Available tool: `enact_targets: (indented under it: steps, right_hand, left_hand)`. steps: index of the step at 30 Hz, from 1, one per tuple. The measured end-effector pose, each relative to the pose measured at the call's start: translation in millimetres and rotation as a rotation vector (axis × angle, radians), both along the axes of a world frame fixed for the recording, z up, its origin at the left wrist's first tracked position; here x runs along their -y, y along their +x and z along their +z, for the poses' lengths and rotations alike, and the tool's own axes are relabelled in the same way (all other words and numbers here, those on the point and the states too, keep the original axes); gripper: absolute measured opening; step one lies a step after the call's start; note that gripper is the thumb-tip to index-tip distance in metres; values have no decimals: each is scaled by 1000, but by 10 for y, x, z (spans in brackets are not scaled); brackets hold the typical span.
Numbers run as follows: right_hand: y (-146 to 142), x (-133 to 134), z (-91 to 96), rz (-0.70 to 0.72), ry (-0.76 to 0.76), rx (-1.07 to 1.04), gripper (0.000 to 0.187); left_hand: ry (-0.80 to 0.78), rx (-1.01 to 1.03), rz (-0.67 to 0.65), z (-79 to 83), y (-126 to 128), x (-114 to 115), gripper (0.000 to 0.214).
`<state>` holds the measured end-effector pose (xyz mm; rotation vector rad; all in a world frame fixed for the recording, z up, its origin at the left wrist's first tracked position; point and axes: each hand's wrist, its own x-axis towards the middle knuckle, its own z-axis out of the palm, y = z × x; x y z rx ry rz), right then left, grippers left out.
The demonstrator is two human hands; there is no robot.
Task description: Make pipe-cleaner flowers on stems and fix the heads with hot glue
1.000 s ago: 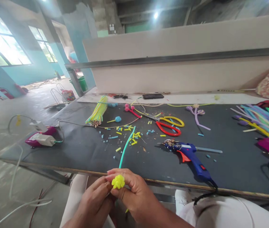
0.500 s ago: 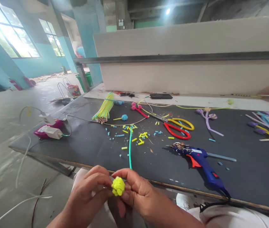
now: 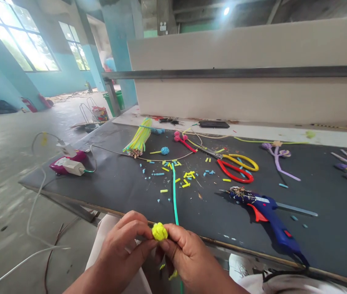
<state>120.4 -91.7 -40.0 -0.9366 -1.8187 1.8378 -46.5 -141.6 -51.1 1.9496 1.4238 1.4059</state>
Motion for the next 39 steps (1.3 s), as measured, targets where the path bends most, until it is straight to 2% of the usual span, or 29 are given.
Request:
enact_targets:
  steps: [6,10,16,20,25,30,33,39]
  right_hand:
    - [14,35,41,5,63,90,49]
    - [1,55,101,17,160,176,52]
    - [-31,78,143,3,231,236,63]
    - [-23,87,166,6,300,302,64]
    - [1,82,172,61,411,372,58]
    - [38,94,155,89,525,463,42]
    - [53,100,132,110,602,491,39]
    - [79,107,50,31,842,452,29]
  left_hand:
    - [5,16,7,71,-70,2,6]
    - [51,-56,-21,125,-97,-10,7]
    - [181,-135,-24,100,-73,-14,11]
    - [259,-146,-38,100,-69,-15,16]
    - [251,-189,-68,102,-88,8,19]
    - [225,-228,-76,73,-89,24,23]
    - [232,-245,-70,74,-76,24,25]
    - [236,-225,-92,92,-59,25,23]
